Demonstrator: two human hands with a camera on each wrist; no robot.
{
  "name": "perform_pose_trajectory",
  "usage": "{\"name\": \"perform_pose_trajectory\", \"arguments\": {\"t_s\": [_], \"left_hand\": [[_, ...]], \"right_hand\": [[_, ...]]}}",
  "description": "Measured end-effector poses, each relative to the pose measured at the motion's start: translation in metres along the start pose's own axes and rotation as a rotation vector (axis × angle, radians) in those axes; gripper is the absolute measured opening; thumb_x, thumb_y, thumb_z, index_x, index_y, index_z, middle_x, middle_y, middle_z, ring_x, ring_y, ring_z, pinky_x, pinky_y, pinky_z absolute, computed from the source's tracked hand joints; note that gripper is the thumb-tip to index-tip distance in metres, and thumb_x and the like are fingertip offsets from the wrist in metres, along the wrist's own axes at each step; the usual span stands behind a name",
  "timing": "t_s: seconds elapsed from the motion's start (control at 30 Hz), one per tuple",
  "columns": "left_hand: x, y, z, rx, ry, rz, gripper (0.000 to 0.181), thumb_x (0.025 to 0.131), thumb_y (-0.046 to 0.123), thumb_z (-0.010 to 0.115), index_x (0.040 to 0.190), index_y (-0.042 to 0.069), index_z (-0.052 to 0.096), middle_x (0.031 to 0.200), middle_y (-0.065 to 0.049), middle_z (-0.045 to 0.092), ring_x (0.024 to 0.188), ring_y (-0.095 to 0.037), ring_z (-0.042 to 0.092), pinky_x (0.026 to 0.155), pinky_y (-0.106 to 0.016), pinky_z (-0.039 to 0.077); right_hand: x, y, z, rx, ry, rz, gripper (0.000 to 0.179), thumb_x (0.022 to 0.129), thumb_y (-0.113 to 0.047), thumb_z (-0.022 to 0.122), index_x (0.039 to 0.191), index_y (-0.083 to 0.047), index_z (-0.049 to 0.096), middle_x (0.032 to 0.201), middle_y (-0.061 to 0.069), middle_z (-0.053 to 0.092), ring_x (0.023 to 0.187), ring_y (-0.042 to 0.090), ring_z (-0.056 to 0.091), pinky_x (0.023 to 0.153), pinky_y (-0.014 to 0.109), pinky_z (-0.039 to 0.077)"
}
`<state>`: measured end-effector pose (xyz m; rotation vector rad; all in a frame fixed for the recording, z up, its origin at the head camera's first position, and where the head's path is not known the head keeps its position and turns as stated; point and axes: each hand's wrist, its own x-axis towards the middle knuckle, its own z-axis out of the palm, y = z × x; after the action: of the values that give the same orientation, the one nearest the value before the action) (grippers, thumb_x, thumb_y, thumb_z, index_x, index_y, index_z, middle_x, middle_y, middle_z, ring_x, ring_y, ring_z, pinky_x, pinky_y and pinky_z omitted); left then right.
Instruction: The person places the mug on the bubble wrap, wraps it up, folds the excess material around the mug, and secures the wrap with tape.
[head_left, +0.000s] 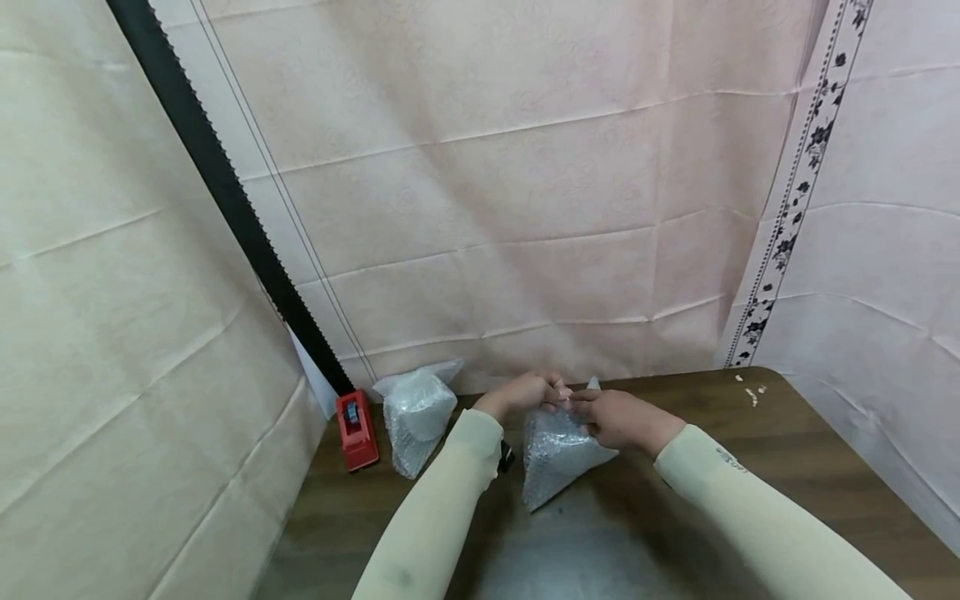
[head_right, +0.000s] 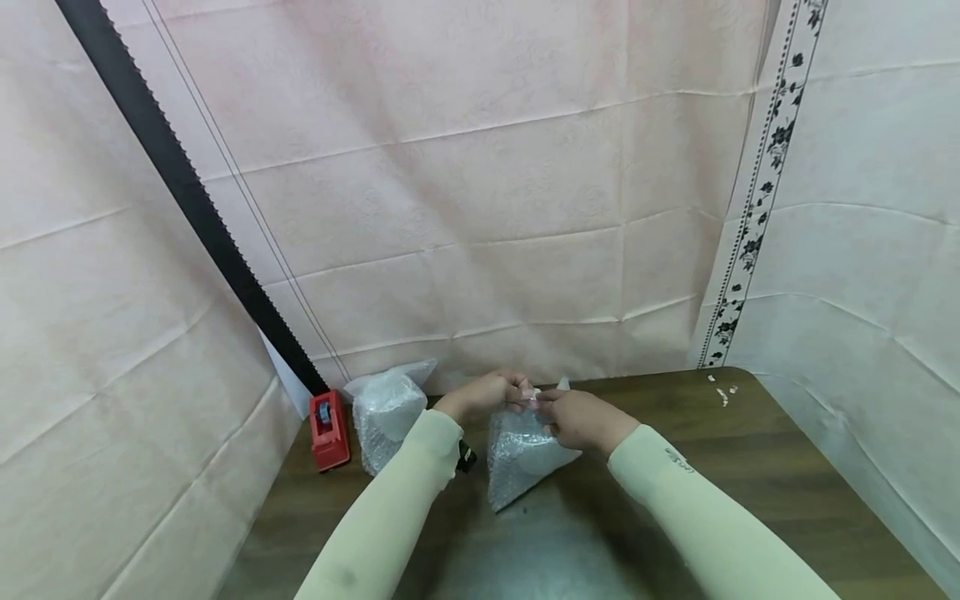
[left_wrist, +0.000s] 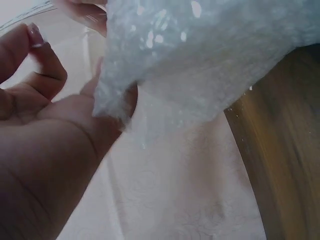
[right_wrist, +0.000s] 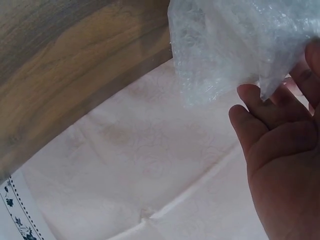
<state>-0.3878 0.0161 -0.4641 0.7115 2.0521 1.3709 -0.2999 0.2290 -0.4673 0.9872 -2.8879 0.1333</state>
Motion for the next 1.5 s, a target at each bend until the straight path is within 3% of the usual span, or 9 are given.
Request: {"name": "perform_pose_trajectory", "arguments": {"t_s": [0.23, 0.33, 0.43, 0.6, 0.83, 1.0, 1.17, 1.33, 1.5], "left_hand": [[-0.006, 0.006, 0.000, 0.015, 0.025, -0.022, 0.015, 0.109, 0.007, 0.056, 0.096, 0.009, 0.063, 0.134, -0.022, 0.073, 0.117, -0.028, 0.074, 0.099, -0.034, 0.061], [-0.010, 0.006, 0.001, 0.006, 0.013, -0.010, 0.015, 0.109, 0.006, 0.058, 0.094, 0.007, 0.062, 0.120, -0.015, 0.072, 0.113, -0.027, 0.073, 0.097, -0.033, 0.060], [-0.016, 0.003, 0.002, 0.074, -0.002, 0.023, 0.015, 0.108, 0.007, 0.060, 0.094, 0.005, 0.065, 0.105, -0.004, 0.066, 0.102, -0.019, 0.066, 0.092, -0.030, 0.054], [-0.033, -0.008, 0.006, 0.347, 0.011, 0.180, 0.019, 0.111, 0.010, 0.068, 0.097, 0.003, 0.078, 0.104, -0.002, 0.070, 0.095, -0.015, 0.059, 0.090, -0.030, 0.052], [-0.058, -0.024, 0.013, 0.668, 0.185, 0.419, 0.004, 0.102, 0.018, 0.086, 0.101, 0.017, 0.090, 0.125, 0.000, 0.065, 0.115, -0.017, 0.064, 0.099, -0.027, 0.058], [-0.061, -0.042, 0.016, 0.683, 0.268, 0.559, 0.007, 0.098, 0.010, 0.089, 0.103, 0.012, 0.092, 0.128, -0.006, 0.073, 0.118, -0.023, 0.069, 0.098, -0.028, 0.062], [-0.062, -0.049, 0.022, 0.680, 0.292, 0.607, 0.009, 0.096, 0.009, 0.090, 0.105, 0.011, 0.092, 0.119, -0.003, 0.087, 0.125, -0.025, 0.074, 0.108, -0.032, 0.063], [-0.064, -0.053, 0.030, 0.750, 0.307, 0.618, 0.016, 0.096, 0.011, 0.090, 0.111, 0.012, 0.092, 0.111, -0.001, 0.090, 0.132, -0.023, 0.077, 0.122, -0.045, 0.059], [-0.064, -0.062, 0.034, 0.865, 0.350, 0.688, 0.018, 0.095, 0.014, 0.091, 0.113, 0.015, 0.092, 0.112, 0.003, 0.090, 0.126, -0.017, 0.081, 0.115, -0.034, 0.062]], "right_hand": [[0.002, 0.000, 0.002, 0.000, 0.019, -0.017, 0.028, 0.100, -0.004, 0.076, 0.127, -0.004, 0.082, 0.153, 0.022, 0.072, 0.085, 0.017, 0.072, 0.082, 0.040, 0.065], [0.002, 0.001, 0.002, 0.003, 0.015, -0.004, 0.027, 0.101, -0.004, 0.075, 0.127, -0.003, 0.082, 0.154, 0.023, 0.071, 0.087, 0.019, 0.075, 0.082, 0.041, 0.065], [0.001, 0.001, 0.002, 0.008, 0.008, 0.011, 0.025, 0.102, -0.004, 0.076, 0.126, -0.003, 0.082, 0.156, 0.025, 0.070, 0.088, 0.020, 0.075, 0.082, 0.040, 0.064], [0.003, 0.002, 0.004, 0.019, -0.009, 0.012, 0.023, 0.102, -0.003, 0.075, 0.124, -0.004, 0.082, 0.156, 0.026, 0.069, 0.083, 0.020, 0.074, 0.076, 0.036, 0.060], [0.010, 0.002, 0.003, 0.004, -0.001, -0.008, 0.021, 0.104, -0.004, 0.073, 0.123, -0.006, 0.082, 0.156, 0.026, 0.069, 0.093, 0.029, 0.081, 0.079, 0.039, 0.063], [0.012, -0.001, 0.002, 0.008, 0.002, -0.011, 0.020, 0.103, -0.003, 0.073, 0.121, -0.006, 0.082, 0.155, 0.025, 0.070, 0.091, 0.028, 0.081, 0.077, 0.039, 0.063], [0.010, -0.001, 0.004, -0.008, 0.026, -0.027, 0.019, 0.102, -0.004, 0.074, 0.119, -0.006, 0.082, 0.152, 0.025, 0.072, 0.097, 0.033, 0.082, 0.083, 0.044, 0.066], [0.006, 0.002, 0.005, -0.017, 0.029, -0.021, 0.022, 0.102, -0.005, 0.075, 0.122, -0.005, 0.083, 0.152, 0.024, 0.073, 0.101, 0.034, 0.083, 0.086, 0.045, 0.067], [0.005, 0.002, 0.005, -0.001, 0.033, -0.021, 0.022, 0.102, -0.003, 0.074, 0.122, -0.005, 0.083, 0.152, 0.023, 0.073, 0.101, 0.033, 0.083, 0.086, 0.044, 0.067]]}}
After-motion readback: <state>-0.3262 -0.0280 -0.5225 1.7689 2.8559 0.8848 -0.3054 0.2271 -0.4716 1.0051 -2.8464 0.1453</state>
